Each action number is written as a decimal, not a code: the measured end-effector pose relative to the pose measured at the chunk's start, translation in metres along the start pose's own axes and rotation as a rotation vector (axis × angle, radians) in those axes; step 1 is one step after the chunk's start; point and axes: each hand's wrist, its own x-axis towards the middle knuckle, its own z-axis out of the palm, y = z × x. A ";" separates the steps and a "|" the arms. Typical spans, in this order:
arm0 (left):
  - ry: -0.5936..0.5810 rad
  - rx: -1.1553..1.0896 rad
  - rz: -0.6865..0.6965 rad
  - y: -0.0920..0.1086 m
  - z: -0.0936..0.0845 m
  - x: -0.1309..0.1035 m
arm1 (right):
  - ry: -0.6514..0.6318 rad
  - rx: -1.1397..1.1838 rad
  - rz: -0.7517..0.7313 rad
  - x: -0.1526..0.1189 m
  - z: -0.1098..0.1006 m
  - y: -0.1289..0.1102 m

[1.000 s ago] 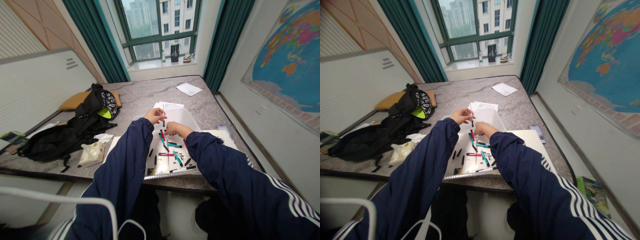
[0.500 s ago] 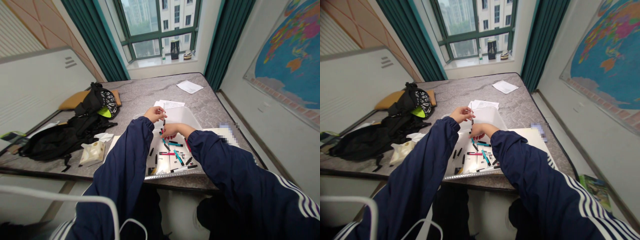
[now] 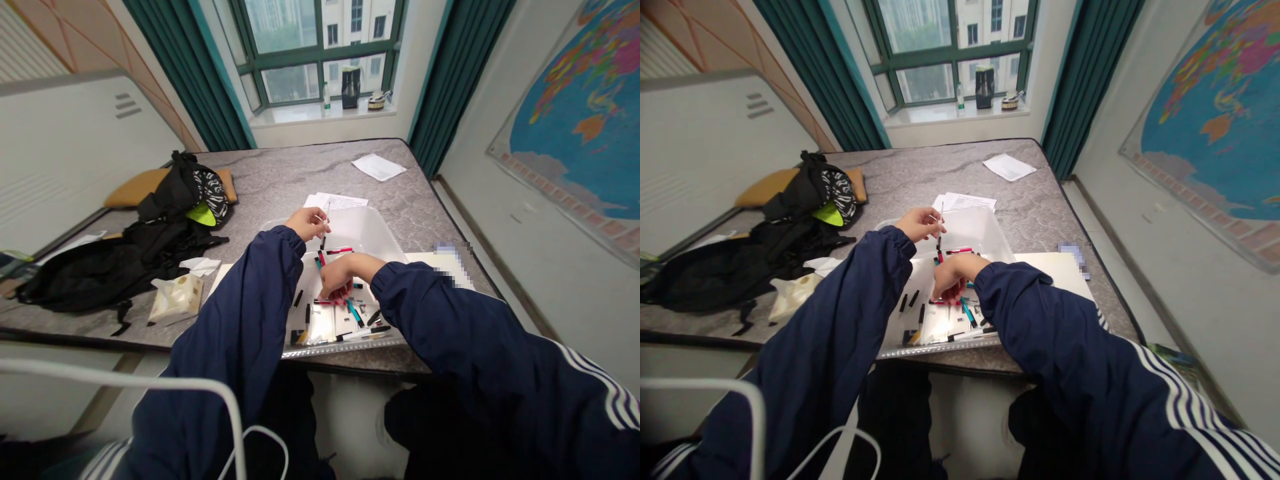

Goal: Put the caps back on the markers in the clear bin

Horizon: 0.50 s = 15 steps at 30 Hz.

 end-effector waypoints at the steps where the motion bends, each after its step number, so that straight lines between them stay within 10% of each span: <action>1: 0.003 0.004 0.011 0.000 0.000 0.000 | -0.011 -0.019 0.022 0.001 0.003 0.000; 15: 0.067 0.184 0.083 0.000 0.004 0.000 | 0.233 -0.319 0.151 -0.026 -0.015 0.007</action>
